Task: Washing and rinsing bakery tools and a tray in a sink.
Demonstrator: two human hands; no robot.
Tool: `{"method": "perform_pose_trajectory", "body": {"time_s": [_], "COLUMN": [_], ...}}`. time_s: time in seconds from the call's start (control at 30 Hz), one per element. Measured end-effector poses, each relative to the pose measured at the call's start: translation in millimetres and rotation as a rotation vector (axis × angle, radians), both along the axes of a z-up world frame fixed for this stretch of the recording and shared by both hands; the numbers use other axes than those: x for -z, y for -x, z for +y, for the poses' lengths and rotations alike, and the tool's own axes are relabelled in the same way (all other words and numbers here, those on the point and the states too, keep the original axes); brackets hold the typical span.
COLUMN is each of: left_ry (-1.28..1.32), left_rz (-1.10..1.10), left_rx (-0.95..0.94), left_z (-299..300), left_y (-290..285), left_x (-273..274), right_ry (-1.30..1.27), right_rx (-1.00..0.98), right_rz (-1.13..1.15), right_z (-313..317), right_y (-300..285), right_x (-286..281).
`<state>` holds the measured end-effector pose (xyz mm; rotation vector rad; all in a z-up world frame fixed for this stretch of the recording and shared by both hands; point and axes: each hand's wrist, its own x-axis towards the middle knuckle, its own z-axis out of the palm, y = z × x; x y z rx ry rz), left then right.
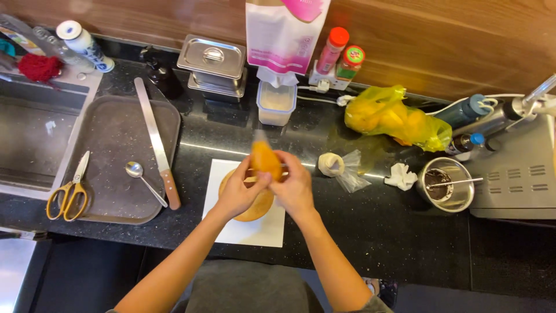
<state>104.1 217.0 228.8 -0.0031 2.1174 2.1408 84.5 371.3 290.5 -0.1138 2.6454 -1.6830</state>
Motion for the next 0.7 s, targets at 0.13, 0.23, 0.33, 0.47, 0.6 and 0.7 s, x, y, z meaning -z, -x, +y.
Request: {"method": "perform_pose_trajectory", "body": {"time_s": [0.13,0.23,0.33,0.47,0.6,0.7], "left_ry": [-0.199,-0.583,-0.625,-0.612,-0.549,-0.407], "left_rz": [-0.029,-0.269,-0.292,-0.363,-0.336,-0.347], "left_rx": [-0.119,-0.180,-0.225,-0.277,-0.171,-0.087], "left_z": [-14,-33,-53,-62,-40,-2], "left_y": [8,4,-7,-10,8,30], "left_x": [-11,0,4,6,-3,-24], "right_ry": [0.144,0.174,-0.202,-0.480,-0.702,-0.640], "right_rx": [-0.213,-0.149,0.204,0.443,0.294,0.145], "right_rz": [0.050,0.018,-0.290,-0.144,-0.066,0.016], "right_z": [5,45,100,147,149,166], "right_y": [-7,-10,-5,17,58,66], "right_x": [-1,62,117,132,123,162]}}
